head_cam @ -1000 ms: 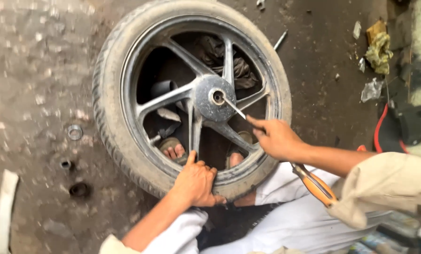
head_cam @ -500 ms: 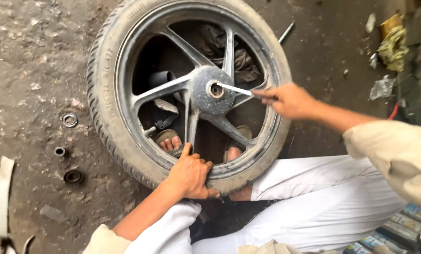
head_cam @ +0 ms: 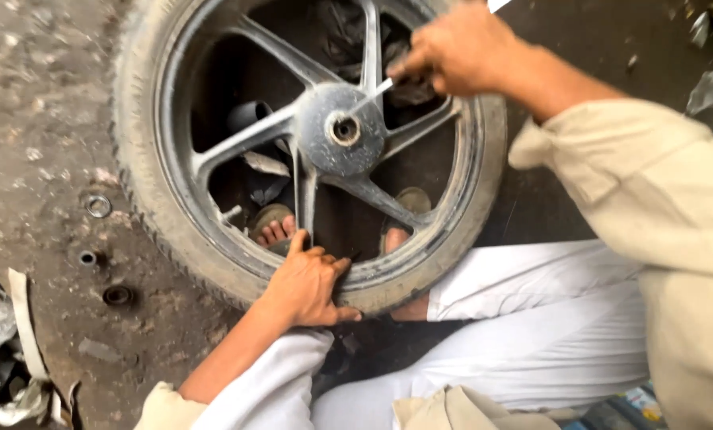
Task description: The person sits on the ground with a motorcycle wheel and works on the axle hub. They loosen the axle nut with a socket wrench, handle small washers and bushings beside the wheel, and use a screwdriver on the hub while steadying the wheel with the other hand.
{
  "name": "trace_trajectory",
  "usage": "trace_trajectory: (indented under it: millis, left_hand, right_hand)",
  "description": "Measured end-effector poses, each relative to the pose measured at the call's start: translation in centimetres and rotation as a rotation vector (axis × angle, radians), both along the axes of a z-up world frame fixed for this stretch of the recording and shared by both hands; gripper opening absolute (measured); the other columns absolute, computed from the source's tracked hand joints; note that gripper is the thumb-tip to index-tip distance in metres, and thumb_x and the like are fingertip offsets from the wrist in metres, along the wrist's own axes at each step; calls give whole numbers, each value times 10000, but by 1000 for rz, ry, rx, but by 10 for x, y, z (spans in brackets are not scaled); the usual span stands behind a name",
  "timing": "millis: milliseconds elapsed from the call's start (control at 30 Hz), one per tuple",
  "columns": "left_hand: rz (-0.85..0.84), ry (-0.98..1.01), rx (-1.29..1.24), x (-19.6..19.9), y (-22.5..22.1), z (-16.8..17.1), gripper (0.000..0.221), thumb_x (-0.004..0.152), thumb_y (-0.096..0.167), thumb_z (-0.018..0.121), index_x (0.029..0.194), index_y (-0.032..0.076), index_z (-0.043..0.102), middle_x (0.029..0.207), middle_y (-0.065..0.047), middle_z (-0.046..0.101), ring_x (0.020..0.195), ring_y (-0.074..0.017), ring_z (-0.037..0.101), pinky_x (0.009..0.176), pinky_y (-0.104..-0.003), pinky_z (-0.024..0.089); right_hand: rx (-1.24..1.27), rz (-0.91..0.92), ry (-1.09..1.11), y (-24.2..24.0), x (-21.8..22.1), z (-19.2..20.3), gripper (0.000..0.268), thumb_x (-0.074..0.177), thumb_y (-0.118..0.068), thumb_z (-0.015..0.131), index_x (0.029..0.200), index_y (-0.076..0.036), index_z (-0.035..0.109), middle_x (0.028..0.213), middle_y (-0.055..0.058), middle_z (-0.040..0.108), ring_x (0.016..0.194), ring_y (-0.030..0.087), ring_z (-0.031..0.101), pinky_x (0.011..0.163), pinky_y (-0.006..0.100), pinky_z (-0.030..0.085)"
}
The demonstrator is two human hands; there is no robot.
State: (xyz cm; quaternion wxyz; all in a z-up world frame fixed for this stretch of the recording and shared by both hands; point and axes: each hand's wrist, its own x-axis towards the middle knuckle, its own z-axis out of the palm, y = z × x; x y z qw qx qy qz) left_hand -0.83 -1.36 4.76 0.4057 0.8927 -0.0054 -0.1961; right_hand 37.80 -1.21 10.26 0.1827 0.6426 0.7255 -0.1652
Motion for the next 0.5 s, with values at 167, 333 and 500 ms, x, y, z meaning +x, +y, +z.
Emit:
trace_trajectory:
  millis: [167,333,500]
  left_hand:
    - [7,92,13,0,2,7,950,591,734,790,1214,22,697,897,-162,728,970,-308,679,1119,-541,265]
    - [21,61,12,2,3,7,976,552,713,817,1225,16,699,902,-162,735,959,-312,684,1119,-547,253]
    - [47,27,-17,2,4,7,994,552,729,808,1214,-4,699,951,-169,748,975,-306,684,1104,-527,264]
  right_hand:
    - [38,-54,526,27,16,-59,548,793,97,643,1263,-157,765,1009,79,707,875,251,706,755,394,581]
    - [91,270,378,77,-9,-71,339,730,71,708,1011,-93,803,903,94,708,931,263,671,805,395,547]
    - [3,639,26,116,-73,28,31,790,-223,765,800,-244,785,789,-45,740,887,172,632,942,391,431]
